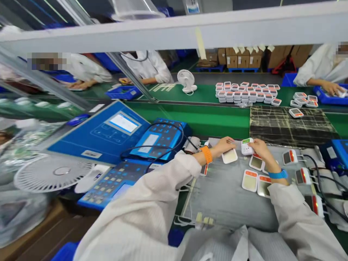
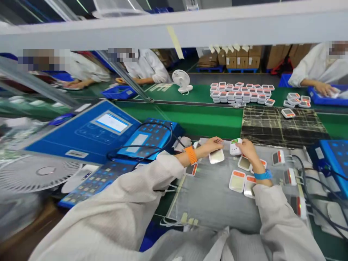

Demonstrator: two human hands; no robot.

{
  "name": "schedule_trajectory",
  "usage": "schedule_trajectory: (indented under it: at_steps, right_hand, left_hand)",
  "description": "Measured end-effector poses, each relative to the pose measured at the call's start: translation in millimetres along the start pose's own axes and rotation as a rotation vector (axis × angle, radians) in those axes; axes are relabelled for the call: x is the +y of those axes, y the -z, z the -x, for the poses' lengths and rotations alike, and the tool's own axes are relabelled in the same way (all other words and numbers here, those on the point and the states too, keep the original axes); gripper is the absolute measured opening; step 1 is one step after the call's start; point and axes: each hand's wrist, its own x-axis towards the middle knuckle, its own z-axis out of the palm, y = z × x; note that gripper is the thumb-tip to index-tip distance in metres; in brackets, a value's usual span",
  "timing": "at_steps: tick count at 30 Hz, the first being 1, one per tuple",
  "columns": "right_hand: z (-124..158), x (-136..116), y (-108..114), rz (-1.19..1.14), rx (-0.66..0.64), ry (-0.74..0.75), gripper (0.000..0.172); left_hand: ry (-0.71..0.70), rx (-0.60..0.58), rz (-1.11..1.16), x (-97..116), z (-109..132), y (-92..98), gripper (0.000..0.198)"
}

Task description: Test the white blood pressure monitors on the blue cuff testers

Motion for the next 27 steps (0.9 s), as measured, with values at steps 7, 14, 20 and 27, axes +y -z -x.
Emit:
schedule_trajectory:
  at_steps: [7,14,20,27]
  right_hand:
    - [23.0,5.5,-4.3,0.65,0.154,0.216,0.031]
    - [68.4,45.4,-31.3,0.46,0.266,1.189,0.02]
    - [105.7,42.0,-65.3,0.509,0.327,1.366,0.029]
    - [142.6,69.5,-97.9,0.491,0.085,1.37,0.026]
  left_hand:
    - [-0.129,-0.058,-0.13,1.7,13.5,-22.5,0.019]
    - [-0.069,-0.234,0.598,-1.1,94.1,14.7,0.05]
    - [0.036,0.064,0.971,-22.9,169.4,-12.3,0.069]
    - [0.198,0.308,1.055,-59.2,218.6,-43.1,0.066]
